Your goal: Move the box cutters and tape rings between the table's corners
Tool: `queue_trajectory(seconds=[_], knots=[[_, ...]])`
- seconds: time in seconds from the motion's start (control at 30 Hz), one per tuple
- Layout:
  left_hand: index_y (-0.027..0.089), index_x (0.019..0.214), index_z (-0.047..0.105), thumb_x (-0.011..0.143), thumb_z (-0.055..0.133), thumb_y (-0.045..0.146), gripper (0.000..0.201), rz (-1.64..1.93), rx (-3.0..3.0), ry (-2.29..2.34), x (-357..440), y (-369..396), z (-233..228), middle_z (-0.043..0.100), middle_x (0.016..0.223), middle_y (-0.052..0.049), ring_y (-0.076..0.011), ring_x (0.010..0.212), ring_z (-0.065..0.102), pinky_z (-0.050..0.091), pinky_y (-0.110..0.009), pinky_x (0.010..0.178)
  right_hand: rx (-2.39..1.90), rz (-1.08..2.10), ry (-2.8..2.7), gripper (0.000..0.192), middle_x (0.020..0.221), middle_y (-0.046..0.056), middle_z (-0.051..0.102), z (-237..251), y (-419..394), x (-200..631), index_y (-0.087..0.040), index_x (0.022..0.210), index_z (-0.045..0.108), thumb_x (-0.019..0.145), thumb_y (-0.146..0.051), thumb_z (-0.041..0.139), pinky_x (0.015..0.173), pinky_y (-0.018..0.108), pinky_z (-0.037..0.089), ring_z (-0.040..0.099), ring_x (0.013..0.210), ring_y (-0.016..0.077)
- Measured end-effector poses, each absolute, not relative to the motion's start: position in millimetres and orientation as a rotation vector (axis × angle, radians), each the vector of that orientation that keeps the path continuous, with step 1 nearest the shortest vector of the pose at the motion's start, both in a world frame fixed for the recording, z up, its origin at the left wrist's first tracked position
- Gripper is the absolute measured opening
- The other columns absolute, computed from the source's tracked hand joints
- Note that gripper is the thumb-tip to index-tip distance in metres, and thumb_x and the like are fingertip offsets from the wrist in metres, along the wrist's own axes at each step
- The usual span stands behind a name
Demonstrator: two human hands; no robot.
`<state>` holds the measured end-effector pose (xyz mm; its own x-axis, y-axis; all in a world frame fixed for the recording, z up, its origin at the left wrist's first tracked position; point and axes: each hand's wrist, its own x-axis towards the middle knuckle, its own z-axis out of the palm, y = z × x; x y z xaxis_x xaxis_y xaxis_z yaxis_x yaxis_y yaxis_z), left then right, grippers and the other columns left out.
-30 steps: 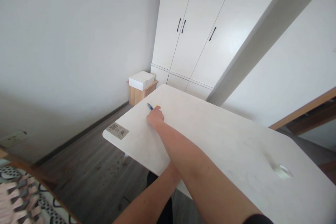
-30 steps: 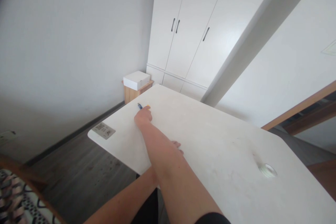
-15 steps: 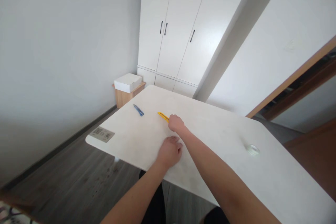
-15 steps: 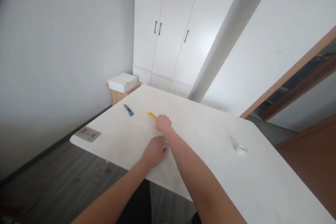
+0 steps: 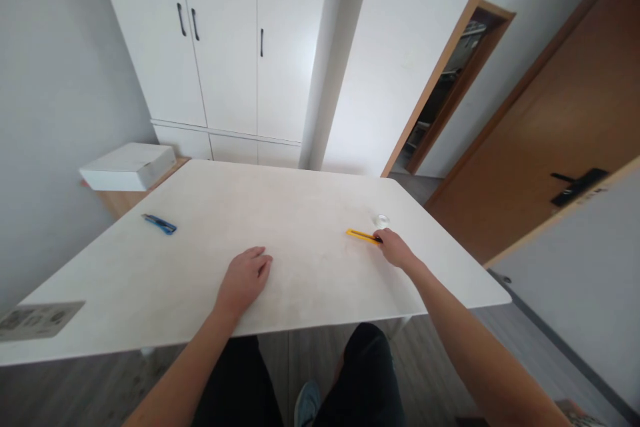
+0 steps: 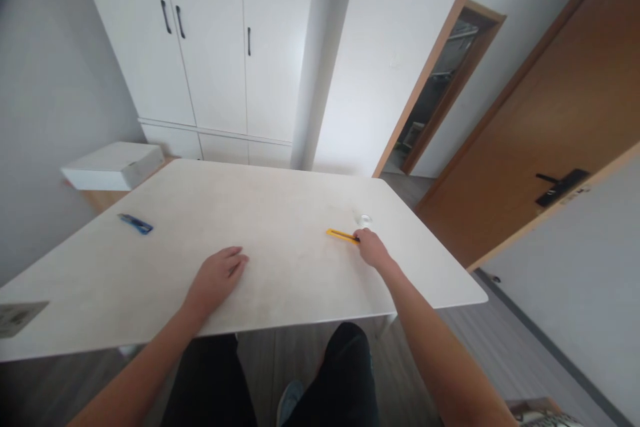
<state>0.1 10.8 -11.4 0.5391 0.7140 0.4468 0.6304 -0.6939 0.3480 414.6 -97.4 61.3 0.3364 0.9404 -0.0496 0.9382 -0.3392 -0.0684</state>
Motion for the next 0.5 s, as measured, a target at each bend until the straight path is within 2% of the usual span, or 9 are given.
queue_trajectory(seconds=[0.2,0.5], knots=[[0.023,0.098,0.078,0.094,0.042,0.036,0.038,0.861,2.59,1.167,-1,10,-10,0.073,0.119,-0.01,-0.0268,0.113,0.066,0.05,-0.046,0.105,-2.643,0.176,-1.662,0.038,0.122,0.014,0.064,66,-122,482,-0.018,0.118,0.069,0.088,-0.004,0.051,0.092,0.029,0.04,0.06,0.109,0.0221],[0.021,0.1,0.078,0.094,0.042,0.037,0.04,0.836,2.611,1.174,-2,10,-11,0.071,0.122,-0.011,-0.0257,0.115,0.066,0.049,-0.043,0.106,-2.614,0.222,-1.707,0.037,0.122,0.013,0.065,52,-111,500,-0.018,0.116,0.069,0.086,-0.002,0.054,0.091,0.026,0.041,0.06,0.108,0.0205]])
